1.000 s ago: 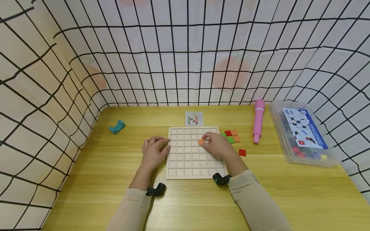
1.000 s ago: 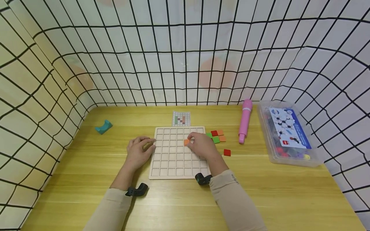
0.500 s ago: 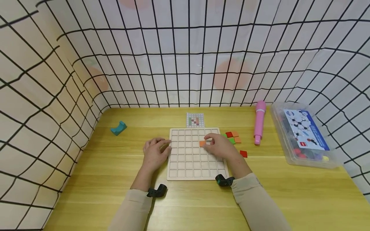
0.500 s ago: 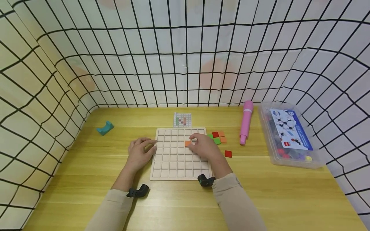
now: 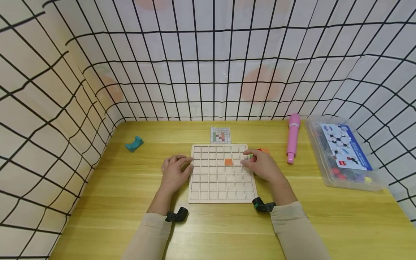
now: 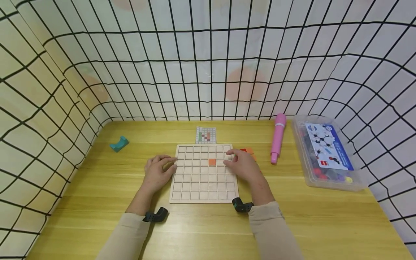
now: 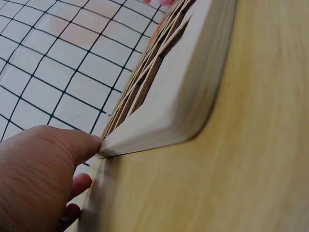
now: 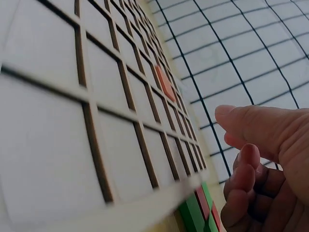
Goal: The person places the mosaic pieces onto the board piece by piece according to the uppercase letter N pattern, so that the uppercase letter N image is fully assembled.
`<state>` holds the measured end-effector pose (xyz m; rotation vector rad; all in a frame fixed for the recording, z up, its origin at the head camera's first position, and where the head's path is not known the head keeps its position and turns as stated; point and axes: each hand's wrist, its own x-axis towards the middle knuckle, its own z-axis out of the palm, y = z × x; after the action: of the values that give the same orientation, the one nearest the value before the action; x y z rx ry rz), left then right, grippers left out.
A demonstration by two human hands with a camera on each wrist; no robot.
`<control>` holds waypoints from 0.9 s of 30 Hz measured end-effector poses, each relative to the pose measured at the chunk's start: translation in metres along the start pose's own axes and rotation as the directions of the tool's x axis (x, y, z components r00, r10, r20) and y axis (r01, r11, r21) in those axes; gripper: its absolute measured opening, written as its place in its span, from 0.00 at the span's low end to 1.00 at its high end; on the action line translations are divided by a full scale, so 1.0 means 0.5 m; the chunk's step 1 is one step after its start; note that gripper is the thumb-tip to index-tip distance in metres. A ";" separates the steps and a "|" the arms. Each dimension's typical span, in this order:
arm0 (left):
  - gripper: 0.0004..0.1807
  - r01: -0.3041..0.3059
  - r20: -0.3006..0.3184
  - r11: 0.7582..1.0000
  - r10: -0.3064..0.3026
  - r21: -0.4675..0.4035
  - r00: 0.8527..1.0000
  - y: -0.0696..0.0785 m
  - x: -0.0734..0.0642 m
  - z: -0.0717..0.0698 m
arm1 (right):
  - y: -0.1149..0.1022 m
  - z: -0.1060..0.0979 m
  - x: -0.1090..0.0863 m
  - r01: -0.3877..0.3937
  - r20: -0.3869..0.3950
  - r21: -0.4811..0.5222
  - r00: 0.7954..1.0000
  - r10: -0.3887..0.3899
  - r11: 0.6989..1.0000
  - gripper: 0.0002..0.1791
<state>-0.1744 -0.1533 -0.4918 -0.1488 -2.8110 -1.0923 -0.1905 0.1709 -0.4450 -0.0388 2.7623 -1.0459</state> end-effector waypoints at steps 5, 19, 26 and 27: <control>0.18 0.007 0.004 1.000 -0.007 0.008 1.000 0.000 0.000 -0.001 | 0.027 -0.016 -0.004 0.008 -0.026 0.010 1.000 -0.007 1.000 0.23; 0.18 0.009 0.018 1.000 -0.008 -0.011 1.000 -0.002 0.001 0.001 | 0.093 -0.059 -0.023 -0.078 -0.051 0.046 0.995 0.080 0.996 0.26; 0.18 0.004 0.009 1.000 -0.004 -0.011 1.000 -0.006 0.003 0.003 | 0.116 -0.062 -0.021 -0.113 -0.031 0.016 0.993 0.114 0.993 0.27; 0.18 0.004 0.009 1.000 -0.004 -0.010 1.000 -0.006 0.003 0.003 | 0.119 -0.062 -0.020 -0.117 -0.030 0.007 0.993 0.117 0.993 0.28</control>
<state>-0.1762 -0.1542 -0.4948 -0.1490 -2.8149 -1.1098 -0.1841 0.2365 -0.4599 0.1397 2.7503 -1.0322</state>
